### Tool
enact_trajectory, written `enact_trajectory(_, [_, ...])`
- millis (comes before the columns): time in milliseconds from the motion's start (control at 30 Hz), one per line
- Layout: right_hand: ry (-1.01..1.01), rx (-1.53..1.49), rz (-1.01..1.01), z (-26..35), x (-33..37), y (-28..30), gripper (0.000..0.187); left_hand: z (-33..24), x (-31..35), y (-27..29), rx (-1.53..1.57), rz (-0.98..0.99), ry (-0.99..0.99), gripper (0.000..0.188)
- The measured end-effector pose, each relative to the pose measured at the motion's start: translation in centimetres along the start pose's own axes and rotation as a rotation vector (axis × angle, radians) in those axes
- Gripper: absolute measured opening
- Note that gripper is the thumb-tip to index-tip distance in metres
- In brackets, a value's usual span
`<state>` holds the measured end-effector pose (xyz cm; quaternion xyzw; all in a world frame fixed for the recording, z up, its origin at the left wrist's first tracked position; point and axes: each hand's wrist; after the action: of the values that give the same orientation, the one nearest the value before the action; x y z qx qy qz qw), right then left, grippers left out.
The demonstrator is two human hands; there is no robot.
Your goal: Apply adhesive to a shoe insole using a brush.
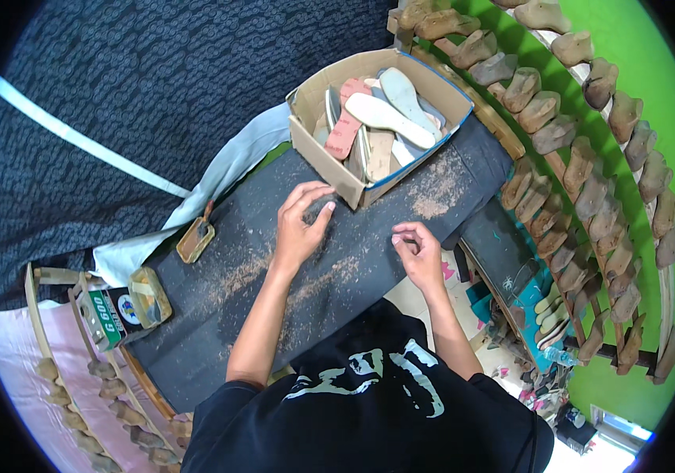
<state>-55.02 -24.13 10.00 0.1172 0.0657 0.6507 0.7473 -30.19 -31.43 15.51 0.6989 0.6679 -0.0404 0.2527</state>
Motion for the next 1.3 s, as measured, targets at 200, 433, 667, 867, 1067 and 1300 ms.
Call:
enact_trajectory(200, [0.393,0.198,-0.089,4.9,-5.9,0.5,0.012,-0.6,-8.7,-3.0,-0.145,0.174,-0.064,0.025])
enact_trajectory(433, [0.622,0.586,-0.146,6.3,-16.5,2.8,0.016,2.7,-16.5,-5.3,-0.338,0.298,-0.041,0.028])
enact_trajectory(667, [0.174,1.173,0.162,6.3,-26.4,4.6,0.032,8.8,-20.7,-7.5,-0.485,0.435,0.001,0.048])
enact_trajectory(867, [-0.002,1.464,0.326,5.4,-28.6,3.4,0.035,10.1,-21.9,-9.5,-0.674,0.489,-0.041,0.055])
enact_trajectory(1067, [-0.039,1.468,0.467,6.8,-28.6,3.0,0.042,10.1,-21.7,-8.7,-0.666,0.434,-0.081,0.044])
enact_trajectory(1300, [0.087,1.401,0.314,4.8,-26.7,5.1,0.037,7.7,-20.2,-5.1,-0.412,0.322,-0.193,0.031])
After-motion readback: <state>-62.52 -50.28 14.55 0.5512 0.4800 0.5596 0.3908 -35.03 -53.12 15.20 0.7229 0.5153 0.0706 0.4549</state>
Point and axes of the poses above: each hand's wrist, its own x-axis away from the middle knuckle, its own y-axis out of the back of the hand, z = x × y, and after that the axes turned 11 degrees about x, right-handed
